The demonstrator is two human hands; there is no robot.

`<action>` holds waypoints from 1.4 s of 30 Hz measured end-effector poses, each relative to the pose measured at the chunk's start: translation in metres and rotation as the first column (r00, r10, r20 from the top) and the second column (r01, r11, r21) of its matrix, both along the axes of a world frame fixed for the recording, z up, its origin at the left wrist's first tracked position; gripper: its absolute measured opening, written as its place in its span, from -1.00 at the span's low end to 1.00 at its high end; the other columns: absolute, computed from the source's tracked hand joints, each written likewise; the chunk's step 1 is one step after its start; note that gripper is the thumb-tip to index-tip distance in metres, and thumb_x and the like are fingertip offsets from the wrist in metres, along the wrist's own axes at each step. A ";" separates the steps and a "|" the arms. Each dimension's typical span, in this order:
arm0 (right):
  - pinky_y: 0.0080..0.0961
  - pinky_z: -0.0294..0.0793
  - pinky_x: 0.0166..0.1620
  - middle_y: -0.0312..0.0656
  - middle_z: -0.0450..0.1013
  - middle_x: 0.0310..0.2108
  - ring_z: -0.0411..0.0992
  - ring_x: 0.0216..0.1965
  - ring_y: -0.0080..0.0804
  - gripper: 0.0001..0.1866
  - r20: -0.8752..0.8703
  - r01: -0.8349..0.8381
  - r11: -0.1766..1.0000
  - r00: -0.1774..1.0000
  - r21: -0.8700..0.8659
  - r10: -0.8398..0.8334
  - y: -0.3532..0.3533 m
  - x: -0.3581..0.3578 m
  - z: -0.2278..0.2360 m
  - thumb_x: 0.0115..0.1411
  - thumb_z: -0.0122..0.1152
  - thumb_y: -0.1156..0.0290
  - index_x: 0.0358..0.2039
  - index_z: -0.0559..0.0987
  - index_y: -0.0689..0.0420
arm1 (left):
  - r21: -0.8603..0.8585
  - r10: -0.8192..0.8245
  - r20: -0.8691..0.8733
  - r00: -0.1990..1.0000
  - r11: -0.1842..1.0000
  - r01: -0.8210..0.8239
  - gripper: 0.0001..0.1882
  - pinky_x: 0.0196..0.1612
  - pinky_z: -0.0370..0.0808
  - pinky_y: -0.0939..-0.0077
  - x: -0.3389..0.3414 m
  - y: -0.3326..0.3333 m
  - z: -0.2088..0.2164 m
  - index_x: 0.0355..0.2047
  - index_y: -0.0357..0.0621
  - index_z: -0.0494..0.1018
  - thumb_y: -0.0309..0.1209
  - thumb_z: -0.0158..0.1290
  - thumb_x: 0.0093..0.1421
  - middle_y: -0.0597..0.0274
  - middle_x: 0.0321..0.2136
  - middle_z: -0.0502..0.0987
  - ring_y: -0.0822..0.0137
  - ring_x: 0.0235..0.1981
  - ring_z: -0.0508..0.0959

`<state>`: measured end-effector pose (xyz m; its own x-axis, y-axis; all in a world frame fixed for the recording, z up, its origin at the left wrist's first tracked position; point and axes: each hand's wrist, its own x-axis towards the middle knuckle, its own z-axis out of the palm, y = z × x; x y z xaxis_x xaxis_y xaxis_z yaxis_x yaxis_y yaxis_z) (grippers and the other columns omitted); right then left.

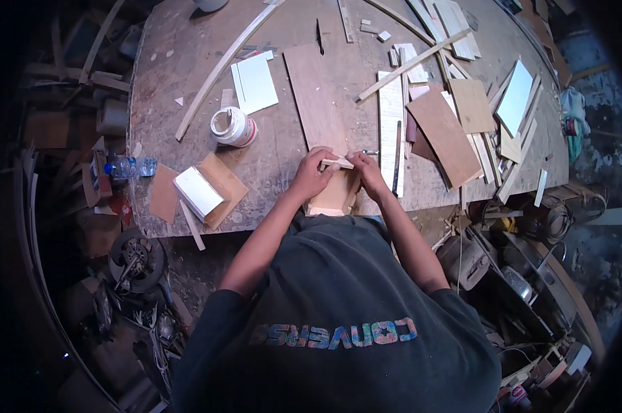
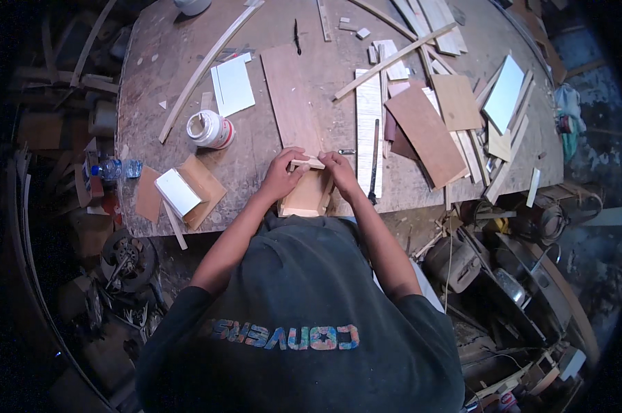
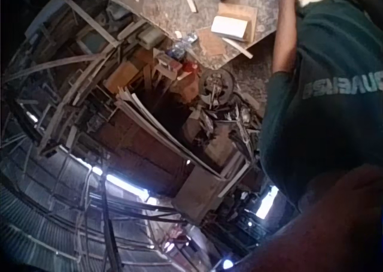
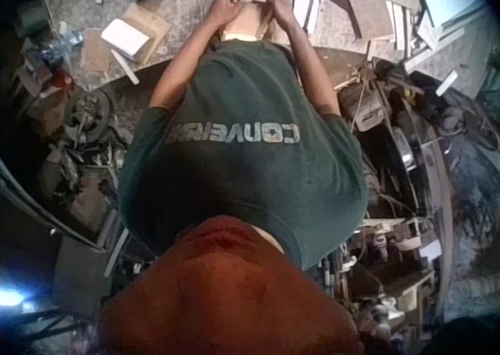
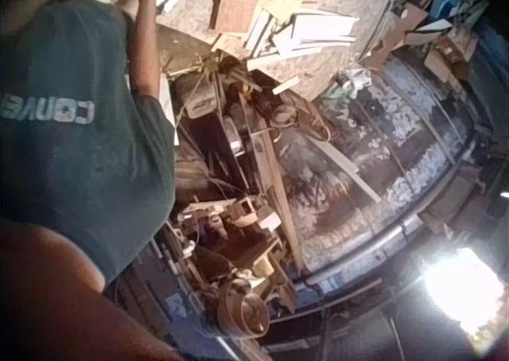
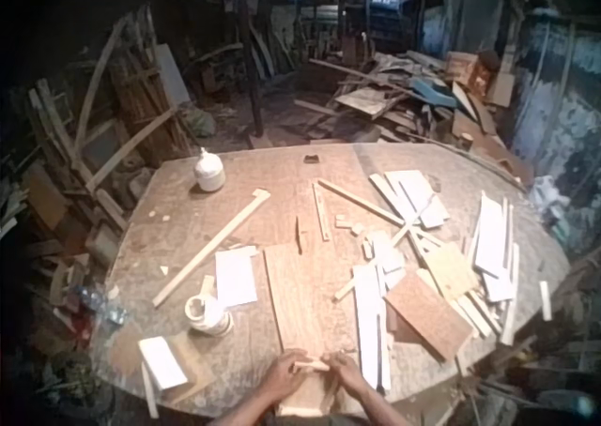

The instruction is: The person assembles a small wooden box on a cluttered workbench. They use a hammer to drive nails into the wooden frame, securing the pieces together. The person repeatedly adjusts the box and hammers nails into different sides to complete the assembly.

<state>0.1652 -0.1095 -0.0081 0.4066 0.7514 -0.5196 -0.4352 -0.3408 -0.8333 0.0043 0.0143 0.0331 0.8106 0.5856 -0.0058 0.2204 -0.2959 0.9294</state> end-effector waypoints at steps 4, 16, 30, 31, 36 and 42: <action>-0.62 0.25 -0.26 -0.42 0.40 -0.43 0.27 -0.36 -0.64 -0.64 -0.044 -0.031 0.999 0.999 -0.036 0.030 0.004 0.003 -0.008 0.33 0.23 0.06 -0.34 0.58 0.13 | 0.092 -0.064 -0.003 0.998 0.994 0.064 -0.74 0.23 0.37 0.26 -0.001 0.009 -0.010 -0.08 -0.19 0.56 -0.43 0.18 0.23 -0.01 0.06 0.51 0.04 0.15 0.48; -0.57 0.29 -0.26 -0.35 0.42 -0.45 0.30 -0.37 -0.60 -0.55 0.176 -0.067 0.989 0.980 -0.129 0.089 0.006 -0.003 0.003 0.29 0.26 -0.01 -0.34 0.56 0.19 | -0.098 -0.094 -0.108 0.990 0.992 0.083 -0.76 0.11 0.45 0.38 -0.005 0.016 -0.003 -0.12 -0.23 0.57 -0.50 0.22 0.18 0.05 -0.07 0.56 0.21 0.00 0.56; -0.45 0.41 -0.28 -0.23 0.49 -0.50 0.40 -0.41 -0.48 -0.51 0.305 -0.007 0.977 0.950 -0.212 0.073 0.020 -0.012 -0.003 0.25 0.28 -0.04 -0.40 0.56 0.22 | 0.182 0.115 0.053 0.992 0.976 -0.123 -0.81 0.06 0.45 0.19 -0.015 -0.006 -0.014 -0.09 -0.29 0.40 -0.45 -0.04 0.36 -0.10 -0.10 0.50 -0.12 -0.02 0.51; -0.49 0.36 -0.32 -0.29 0.45 -0.51 0.35 -0.44 -0.53 -0.53 0.310 0.008 0.980 0.949 -0.201 0.056 0.020 -0.015 -0.002 0.26 0.28 -0.03 -0.41 0.54 0.20 | 0.211 0.136 0.073 0.988 0.966 -0.149 -0.83 0.05 0.45 0.18 -0.015 -0.010 -0.017 -0.10 -0.29 0.39 -0.47 -0.06 0.36 -0.11 -0.11 0.49 -0.13 -0.03 0.51; -0.57 0.26 -0.40 -0.39 0.36 -0.55 0.25 -0.49 -0.63 -0.56 0.331 0.051 0.980 0.943 -0.195 0.017 0.019 -0.018 -0.001 0.27 0.27 0.00 -0.42 0.52 0.17 | 0.208 0.176 0.045 0.983 0.961 -0.181 -0.85 0.03 0.44 0.15 -0.008 -0.017 -0.018 -0.11 -0.29 0.37 -0.51 -0.12 0.37 -0.12 -0.14 0.47 -0.15 -0.05 0.49; -0.48 0.40 -0.30 -0.24 0.49 -0.49 0.40 -0.41 -0.50 -0.48 0.313 0.023 0.976 0.949 -0.216 0.047 0.018 -0.012 0.003 0.24 0.28 -0.08 -0.40 0.55 0.22 | 0.140 0.151 0.078 0.985 0.977 -0.161 -0.80 0.03 0.45 0.17 -0.006 -0.010 -0.029 -0.08 -0.26 0.39 -0.41 -0.03 0.36 -0.09 -0.12 0.48 -0.10 -0.06 0.51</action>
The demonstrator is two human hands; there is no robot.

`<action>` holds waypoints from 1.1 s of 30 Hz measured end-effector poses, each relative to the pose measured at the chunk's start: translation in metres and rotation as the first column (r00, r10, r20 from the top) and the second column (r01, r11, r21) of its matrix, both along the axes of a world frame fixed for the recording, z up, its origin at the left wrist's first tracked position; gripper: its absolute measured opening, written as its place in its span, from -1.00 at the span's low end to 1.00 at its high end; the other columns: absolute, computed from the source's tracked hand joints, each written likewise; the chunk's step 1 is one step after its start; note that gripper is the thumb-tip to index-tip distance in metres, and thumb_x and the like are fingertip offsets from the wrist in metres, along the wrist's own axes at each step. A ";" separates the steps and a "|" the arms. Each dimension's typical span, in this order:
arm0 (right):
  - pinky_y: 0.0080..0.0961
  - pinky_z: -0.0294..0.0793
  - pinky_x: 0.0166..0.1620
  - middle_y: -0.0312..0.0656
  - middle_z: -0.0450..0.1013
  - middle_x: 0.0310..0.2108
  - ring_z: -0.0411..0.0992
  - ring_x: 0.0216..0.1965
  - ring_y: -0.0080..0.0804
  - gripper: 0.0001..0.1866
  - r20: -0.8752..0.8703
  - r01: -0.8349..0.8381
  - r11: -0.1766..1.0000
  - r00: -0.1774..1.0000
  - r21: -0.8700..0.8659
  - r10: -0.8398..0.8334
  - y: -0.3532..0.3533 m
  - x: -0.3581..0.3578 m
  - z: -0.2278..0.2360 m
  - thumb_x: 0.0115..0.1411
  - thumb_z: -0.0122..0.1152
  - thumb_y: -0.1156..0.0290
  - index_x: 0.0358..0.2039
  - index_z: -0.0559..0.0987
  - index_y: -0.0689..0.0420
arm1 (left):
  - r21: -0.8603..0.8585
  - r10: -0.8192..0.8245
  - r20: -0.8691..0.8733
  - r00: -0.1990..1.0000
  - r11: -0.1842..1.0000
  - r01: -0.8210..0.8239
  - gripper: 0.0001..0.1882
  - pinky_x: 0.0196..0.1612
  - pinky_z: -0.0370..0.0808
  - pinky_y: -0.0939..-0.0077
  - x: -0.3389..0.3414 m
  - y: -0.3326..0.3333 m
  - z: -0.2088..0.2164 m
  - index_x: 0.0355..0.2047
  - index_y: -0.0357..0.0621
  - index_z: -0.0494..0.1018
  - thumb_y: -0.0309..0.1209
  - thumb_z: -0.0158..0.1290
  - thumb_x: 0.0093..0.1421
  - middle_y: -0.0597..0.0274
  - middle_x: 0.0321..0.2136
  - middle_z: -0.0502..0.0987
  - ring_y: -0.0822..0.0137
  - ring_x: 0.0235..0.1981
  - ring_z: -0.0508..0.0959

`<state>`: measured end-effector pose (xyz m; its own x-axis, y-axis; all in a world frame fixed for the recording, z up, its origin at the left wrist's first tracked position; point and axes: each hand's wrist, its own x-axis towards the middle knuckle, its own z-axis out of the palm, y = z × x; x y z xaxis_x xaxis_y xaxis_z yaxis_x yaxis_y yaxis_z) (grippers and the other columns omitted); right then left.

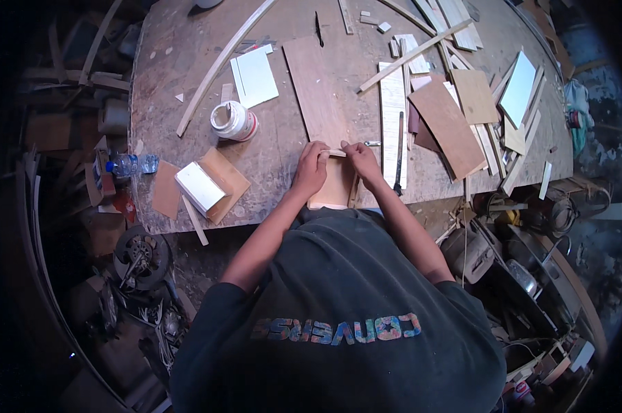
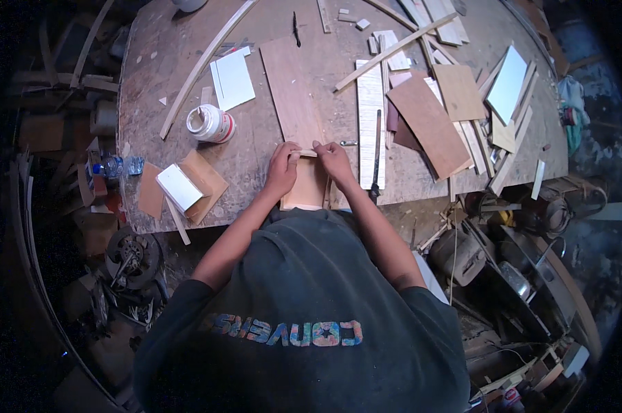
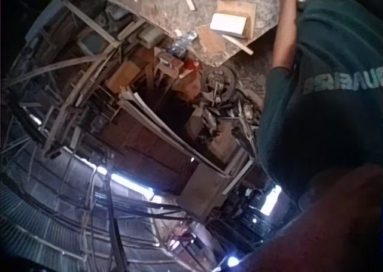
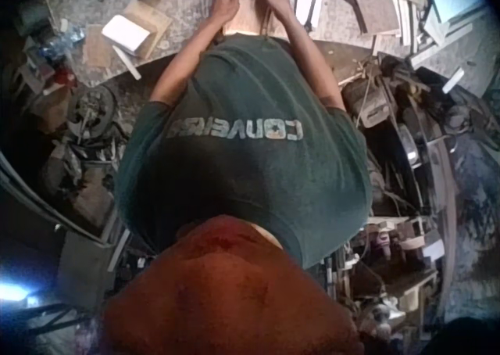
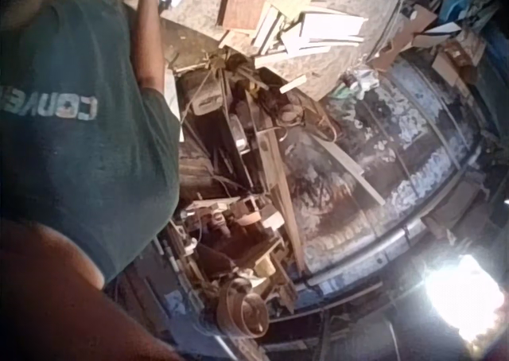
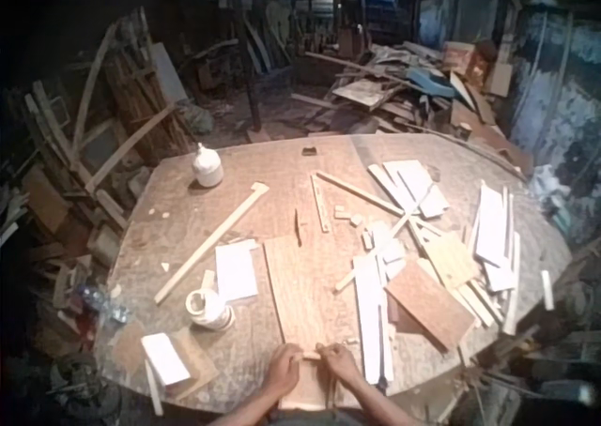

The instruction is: The person assembles a small wooden box on a cluttered workbench. They use a hammer to drive nails into the wooden frame, securing the pieces together. The person repeatedly adjusts the box and hammers nails into different sides to complete the assembly.

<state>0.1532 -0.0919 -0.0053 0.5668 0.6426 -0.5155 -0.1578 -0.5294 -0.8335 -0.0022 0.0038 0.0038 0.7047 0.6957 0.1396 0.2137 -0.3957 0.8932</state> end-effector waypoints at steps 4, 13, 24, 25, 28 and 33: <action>-0.60 0.30 -0.37 -0.36 0.41 -0.49 0.30 -0.45 -0.61 -0.45 -0.163 0.004 1.000 0.987 0.008 -0.002 0.001 0.006 0.006 0.19 0.34 -0.14 -0.33 0.54 0.19 | -0.399 0.213 -0.046 0.976 0.892 -0.213 -0.57 0.11 0.42 0.25 0.003 0.003 -0.019 0.09 -0.20 0.36 -0.16 0.04 0.38 -0.11 0.00 0.49 0.08 0.04 0.52; -0.60 0.29 -0.37 -0.36 0.42 -0.46 0.31 -0.44 -0.61 -0.49 -0.148 -0.044 0.999 0.988 0.002 0.044 -0.002 0.005 0.010 0.17 0.39 -0.09 -0.27 0.54 0.14 | -0.658 0.082 -0.176 0.981 0.731 -0.179 -0.44 0.10 0.42 0.43 0.002 0.003 -0.017 0.27 -0.10 0.22 -0.08 0.03 0.40 0.05 0.06 0.45 0.32 0.04 0.47; -0.57 0.32 -0.17 -0.31 0.47 -0.38 0.35 -0.30 -0.56 -0.47 -0.042 -0.081 0.997 0.996 -0.008 0.081 0.000 0.000 0.012 0.22 0.32 -0.14 -0.24 0.58 0.15 | -0.670 0.120 -0.270 0.955 0.689 -0.276 -0.39 0.20 0.34 0.33 -0.004 0.007 -0.009 0.25 -0.16 0.23 -0.10 0.07 0.32 -0.05 0.11 0.42 0.21 0.15 0.40; -0.56 0.32 -0.14 -0.30 0.48 -0.38 0.35 -0.29 -0.56 -0.47 -0.031 -0.079 0.997 0.996 -0.015 0.078 0.000 -0.001 0.012 0.23 0.32 -0.13 -0.25 0.58 0.16 | -0.686 0.126 -0.325 0.937 0.651 -0.326 -0.39 0.19 0.34 0.34 -0.003 0.007 -0.008 0.25 -0.17 0.24 -0.11 0.08 0.31 -0.05 0.12 0.42 0.21 0.15 0.40; -0.58 0.33 -0.12 -0.30 0.50 -0.35 0.36 -0.28 -0.57 -0.48 -0.056 -0.096 0.995 0.994 -0.029 0.094 -0.002 -0.001 0.012 0.24 0.30 -0.13 -0.25 0.59 0.17 | -0.828 0.011 -0.169 0.986 0.541 -0.148 -0.38 0.19 0.36 0.34 -0.006 0.016 -0.012 0.27 -0.17 0.22 -0.16 0.10 0.30 -0.06 0.14 0.42 0.19 0.16 0.41; -0.57 0.36 -0.14 -0.31 0.50 -0.37 0.36 -0.29 -0.58 -0.50 -0.088 -0.093 0.995 0.991 0.032 0.096 -0.010 0.002 0.011 0.24 0.32 -0.10 -0.27 0.61 0.17 | -0.651 0.083 -0.158 0.984 0.740 -0.167 -0.38 0.20 0.36 0.33 -0.005 0.000 -0.010 0.29 -0.17 0.21 -0.17 0.10 0.33 -0.04 0.13 0.43 0.18 0.14 0.44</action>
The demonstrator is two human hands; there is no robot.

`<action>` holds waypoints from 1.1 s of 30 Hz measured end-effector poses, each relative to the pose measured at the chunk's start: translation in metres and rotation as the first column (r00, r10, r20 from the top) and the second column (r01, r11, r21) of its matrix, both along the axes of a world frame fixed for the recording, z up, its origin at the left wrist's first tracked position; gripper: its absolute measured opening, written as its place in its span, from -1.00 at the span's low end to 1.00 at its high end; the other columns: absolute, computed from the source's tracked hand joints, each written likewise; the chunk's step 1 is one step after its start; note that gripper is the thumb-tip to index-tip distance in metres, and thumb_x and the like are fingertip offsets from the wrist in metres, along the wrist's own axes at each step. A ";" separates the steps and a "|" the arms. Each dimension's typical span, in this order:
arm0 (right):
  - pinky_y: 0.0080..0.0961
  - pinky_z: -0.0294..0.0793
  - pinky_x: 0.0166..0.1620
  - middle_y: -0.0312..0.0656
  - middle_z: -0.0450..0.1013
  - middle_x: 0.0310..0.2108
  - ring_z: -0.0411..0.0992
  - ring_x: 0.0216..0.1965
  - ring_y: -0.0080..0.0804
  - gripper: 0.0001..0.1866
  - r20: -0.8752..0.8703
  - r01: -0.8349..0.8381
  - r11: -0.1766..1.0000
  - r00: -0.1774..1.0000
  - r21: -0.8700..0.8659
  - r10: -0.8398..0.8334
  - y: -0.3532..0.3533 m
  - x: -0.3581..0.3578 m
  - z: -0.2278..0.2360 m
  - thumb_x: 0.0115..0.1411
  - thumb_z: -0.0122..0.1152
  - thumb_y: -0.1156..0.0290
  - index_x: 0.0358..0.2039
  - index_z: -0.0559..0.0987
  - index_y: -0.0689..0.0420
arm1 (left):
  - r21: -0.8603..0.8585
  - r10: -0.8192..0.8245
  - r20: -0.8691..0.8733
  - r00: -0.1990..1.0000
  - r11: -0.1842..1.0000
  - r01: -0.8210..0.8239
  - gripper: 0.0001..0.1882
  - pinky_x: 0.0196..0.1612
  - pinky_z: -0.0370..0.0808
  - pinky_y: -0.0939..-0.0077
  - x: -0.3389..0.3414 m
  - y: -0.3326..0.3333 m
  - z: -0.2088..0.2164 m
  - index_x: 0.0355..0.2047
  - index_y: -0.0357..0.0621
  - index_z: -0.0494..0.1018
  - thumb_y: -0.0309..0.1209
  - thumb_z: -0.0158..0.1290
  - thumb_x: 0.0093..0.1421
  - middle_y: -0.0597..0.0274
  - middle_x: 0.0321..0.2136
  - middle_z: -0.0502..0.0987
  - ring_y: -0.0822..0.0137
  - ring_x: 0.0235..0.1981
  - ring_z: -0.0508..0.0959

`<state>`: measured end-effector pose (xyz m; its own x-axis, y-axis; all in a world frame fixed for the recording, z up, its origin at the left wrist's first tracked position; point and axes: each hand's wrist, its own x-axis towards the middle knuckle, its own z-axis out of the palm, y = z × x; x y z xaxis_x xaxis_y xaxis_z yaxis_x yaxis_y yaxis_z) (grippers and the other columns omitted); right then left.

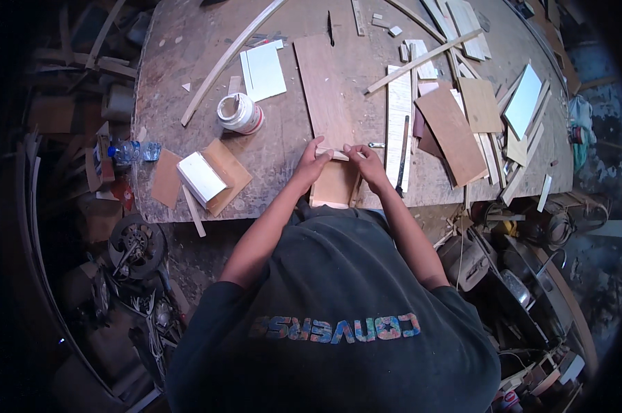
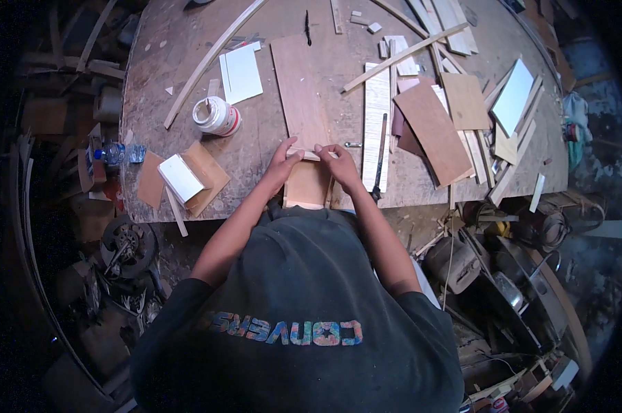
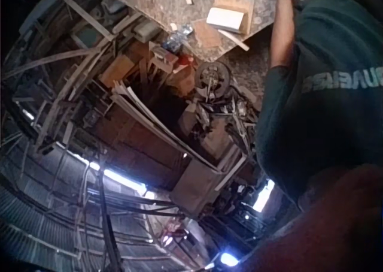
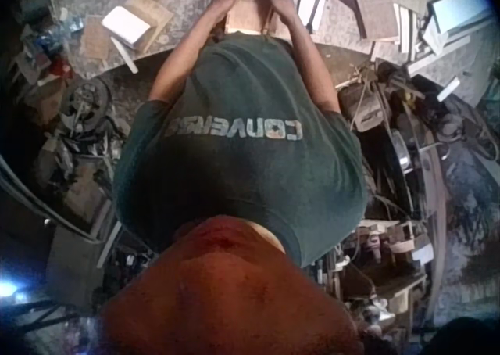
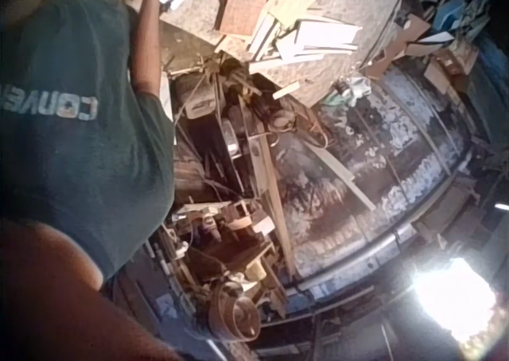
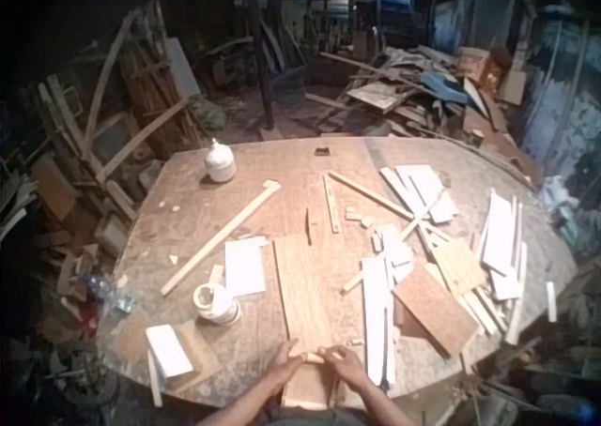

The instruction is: The person assembles a small wooden box on a cluttered workbench. They use a hammer to drive nails into the wooden frame, securing the pieces together. The person repeatedly adjusts the box and hammers nails into different sides to complete the assembly.

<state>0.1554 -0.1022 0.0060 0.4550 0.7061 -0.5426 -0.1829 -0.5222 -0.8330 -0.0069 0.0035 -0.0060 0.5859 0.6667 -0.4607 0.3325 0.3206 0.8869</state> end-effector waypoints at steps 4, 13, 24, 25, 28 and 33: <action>-0.58 0.37 -0.15 -0.31 0.51 -0.39 0.37 -0.30 -0.59 -0.51 -0.009 0.052 0.999 0.999 0.009 -0.052 0.002 -0.001 -0.001 0.24 0.32 -0.09 -0.29 0.65 0.17 | 0.149 -0.095 0.010 0.995 0.985 0.092 -0.37 0.25 0.32 0.30 -0.004 -0.003 0.003 0.32 -0.16 0.18 -0.11 0.06 0.38 -0.11 0.16 0.40 0.15 0.21 0.39; -0.57 0.39 -0.16 -0.28 0.53 -0.39 0.38 -0.32 -0.58 -0.52 0.019 0.130 0.986 0.991 0.105 -0.133 0.008 -0.010 0.007 0.27 0.31 -0.04 -0.29 0.65 0.21 | 0.406 -0.060 0.084 0.995 0.914 0.021 -0.40 0.21 0.37 0.29 -0.002 0.014 0.005 0.26 -0.21 0.26 -0.10 0.07 0.37 -0.06 0.17 0.44 0.14 0.16 0.46; -0.41 0.53 -0.10 -0.06 0.58 -0.18 0.56 -0.14 -0.33 -0.63 0.157 -0.162 0.966 0.979 0.201 0.131 0.001 -0.003 0.061 0.36 0.19 0.17 0.06 0.55 0.12 | 0.429 -0.358 -0.157 0.921 0.815 0.390 -0.50 -0.04 0.53 0.32 0.005 0.057 0.074 0.04 -0.24 0.56 -0.09 0.18 0.28 -0.11 -0.17 0.66 0.17 -0.10 0.67; -0.39 0.57 -0.12 -0.03 0.60 -0.14 0.61 -0.15 -0.24 -0.65 0.306 -0.210 0.944 0.943 0.253 0.127 0.003 -0.002 0.060 0.32 0.24 0.22 0.02 0.57 0.15 | 0.418 -0.397 -0.204 0.895 0.791 0.447 -0.52 -0.05 0.53 0.32 0.007 0.061 0.082 0.04 -0.24 0.56 -0.11 0.17 0.29 -0.09 -0.17 0.67 0.21 -0.11 0.67; -0.35 0.59 -0.14 0.01 0.61 -0.16 0.63 -0.18 -0.18 -0.65 0.408 -0.213 0.966 0.902 0.144 0.138 0.007 -0.008 0.080 0.25 0.31 0.23 -0.06 0.59 0.19 | 0.380 -0.421 -0.367 0.830 0.746 0.546 -0.57 -0.09 0.54 0.29 0.012 0.059 0.095 0.00 -0.15 0.60 -0.10 0.15 0.30 -0.13 -0.24 0.66 0.08 -0.14 0.68; -0.28 0.58 -0.11 0.09 0.60 -0.17 0.62 -0.12 -0.05 -0.62 0.576 -0.183 0.976 0.813 0.121 0.081 0.007 -0.015 0.055 0.21 0.35 0.22 -0.11 0.56 0.24 | 0.345 -0.387 -0.322 0.864 0.802 0.488 -0.60 -0.10 0.54 0.26 0.012 0.045 0.088 -0.02 -0.08 0.61 -0.08 0.12 0.32 -0.15 -0.28 0.65 0.03 -0.17 0.68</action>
<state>0.1400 -0.0952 0.0606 0.5406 0.8364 -0.0910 0.4066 -0.3544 -0.8421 0.0047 0.0482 0.0818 0.7739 0.5174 -0.3653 0.5545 -0.2750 0.7854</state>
